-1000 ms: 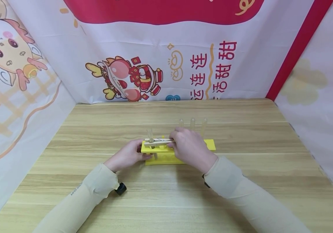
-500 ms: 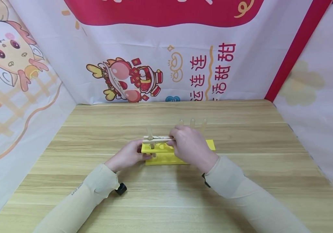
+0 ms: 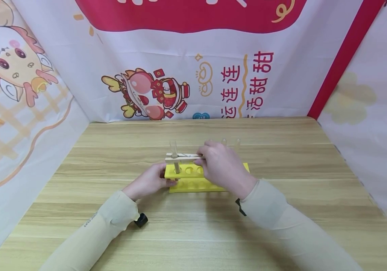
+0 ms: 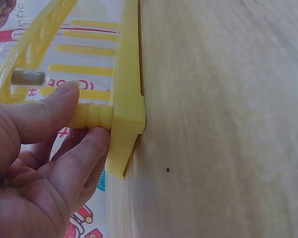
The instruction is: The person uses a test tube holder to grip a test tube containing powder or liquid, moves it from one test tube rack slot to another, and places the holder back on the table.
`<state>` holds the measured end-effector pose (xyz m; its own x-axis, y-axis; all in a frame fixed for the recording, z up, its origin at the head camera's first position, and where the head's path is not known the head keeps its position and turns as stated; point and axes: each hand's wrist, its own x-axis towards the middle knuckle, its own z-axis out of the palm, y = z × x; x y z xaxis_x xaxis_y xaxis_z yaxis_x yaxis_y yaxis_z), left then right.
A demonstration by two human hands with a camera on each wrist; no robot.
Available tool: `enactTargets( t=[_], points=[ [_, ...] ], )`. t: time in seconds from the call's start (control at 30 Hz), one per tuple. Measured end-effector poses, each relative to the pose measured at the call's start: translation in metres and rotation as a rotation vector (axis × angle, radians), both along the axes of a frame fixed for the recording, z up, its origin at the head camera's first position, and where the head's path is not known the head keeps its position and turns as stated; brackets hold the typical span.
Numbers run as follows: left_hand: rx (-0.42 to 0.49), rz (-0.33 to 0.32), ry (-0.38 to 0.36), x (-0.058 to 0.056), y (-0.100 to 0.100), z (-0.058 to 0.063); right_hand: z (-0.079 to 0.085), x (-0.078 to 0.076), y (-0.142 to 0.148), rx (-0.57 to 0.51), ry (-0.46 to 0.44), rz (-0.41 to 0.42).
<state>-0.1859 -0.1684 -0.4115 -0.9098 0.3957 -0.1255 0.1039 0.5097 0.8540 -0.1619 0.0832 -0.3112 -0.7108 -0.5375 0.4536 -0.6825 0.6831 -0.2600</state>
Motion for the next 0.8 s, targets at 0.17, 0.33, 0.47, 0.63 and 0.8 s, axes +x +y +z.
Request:
enactTargets(
  t=[0.17,0.33,0.47,0.63,0.8],
  points=[
    [-0.005,-0.005,0.005,0.001,-0.001,0.0,0.006,-0.001,0.001,-0.015,0.019,0.015],
    [0.004,-0.012,0.007,0.002,-0.001,0.001,0.016,0.0,0.001,-0.024,0.011,0.016],
    [0.005,-0.016,0.01,0.001,-0.001,0.001,0.025,0.001,0.003,-0.021,0.009,0.009],
    [-0.004,-0.02,0.011,0.0,-0.002,-0.001,0.035,0.001,0.005,-0.021,0.037,0.0],
    [-0.018,-0.013,0.005,-0.001,-0.002,-0.002,0.044,0.001,0.009,-0.037,0.056,0.0]
  ],
)
